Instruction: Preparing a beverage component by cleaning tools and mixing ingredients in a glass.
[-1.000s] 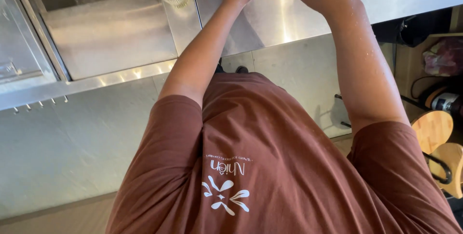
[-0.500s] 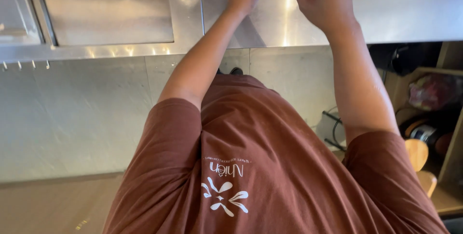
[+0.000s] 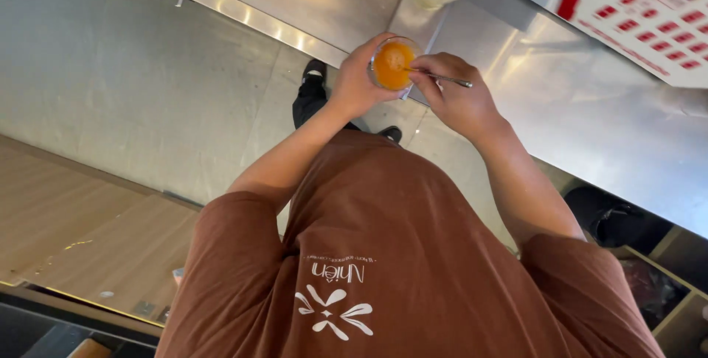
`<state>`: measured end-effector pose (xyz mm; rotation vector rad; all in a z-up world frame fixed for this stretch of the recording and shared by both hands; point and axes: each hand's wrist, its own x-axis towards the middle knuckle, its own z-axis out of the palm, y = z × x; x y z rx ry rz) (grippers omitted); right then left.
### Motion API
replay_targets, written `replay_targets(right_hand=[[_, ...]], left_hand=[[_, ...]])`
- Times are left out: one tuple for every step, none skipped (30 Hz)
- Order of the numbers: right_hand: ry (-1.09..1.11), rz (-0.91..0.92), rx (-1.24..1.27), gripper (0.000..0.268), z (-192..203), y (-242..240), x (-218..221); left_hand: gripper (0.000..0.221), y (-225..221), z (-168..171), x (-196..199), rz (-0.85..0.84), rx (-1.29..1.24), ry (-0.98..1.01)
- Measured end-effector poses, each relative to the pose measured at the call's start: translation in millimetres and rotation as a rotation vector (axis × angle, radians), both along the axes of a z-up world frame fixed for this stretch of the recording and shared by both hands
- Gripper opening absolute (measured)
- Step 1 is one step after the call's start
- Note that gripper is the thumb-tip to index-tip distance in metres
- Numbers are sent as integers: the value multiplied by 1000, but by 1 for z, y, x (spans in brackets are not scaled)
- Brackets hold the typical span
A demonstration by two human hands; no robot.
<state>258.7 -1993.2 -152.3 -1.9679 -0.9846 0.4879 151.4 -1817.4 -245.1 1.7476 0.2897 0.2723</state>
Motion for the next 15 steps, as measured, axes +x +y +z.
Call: replay_targets(right_hand=[[-90,65,-31,11,-7,17,1],[-177,124,-63,10,-14,34,0],[-167,119,-66,10,-12,51,-3],[-167,80,-67,10,-10,67,-4],[-168,40,-69,9,-7,84,-6],[-166,30,-69,9,-7,99,-5],[-112,-27,-57,10,-8,113,-3],[-52,-86,-50,11,-9,122,-4],[-46,-97,-57,11,-15,135,-2],[-91,-106,-51,10,-19,146,1],[-136,-114,-45,10,-22,156,3],[-142,-126,-47,10,-31,166,5],[-205,-90,-58,10,-39,175,7],[-261,-56,-73,10,-46,181,7],[-259,-71,-77,10,-54,191,11]], left_hand=[[79,19,4,-4,12,21,29],[76,39,9,-9,16,41,61],[76,57,10,-11,10,38,71],[72,75,10,-11,5,12,73],[69,93,11,-10,0,-13,77],[69,111,3,-8,-10,-12,78],[72,129,-5,-6,-8,34,25],[74,141,-15,-6,-8,74,-23],[74,155,-20,-1,-19,67,-17],[74,167,-24,3,-29,78,-22],[73,178,-27,8,-38,89,-27],[73,187,-35,11,-51,88,-34],[76,194,-42,15,-53,77,-36],[78,199,-47,17,-58,65,-32],[78,207,-52,23,-74,62,-31]])
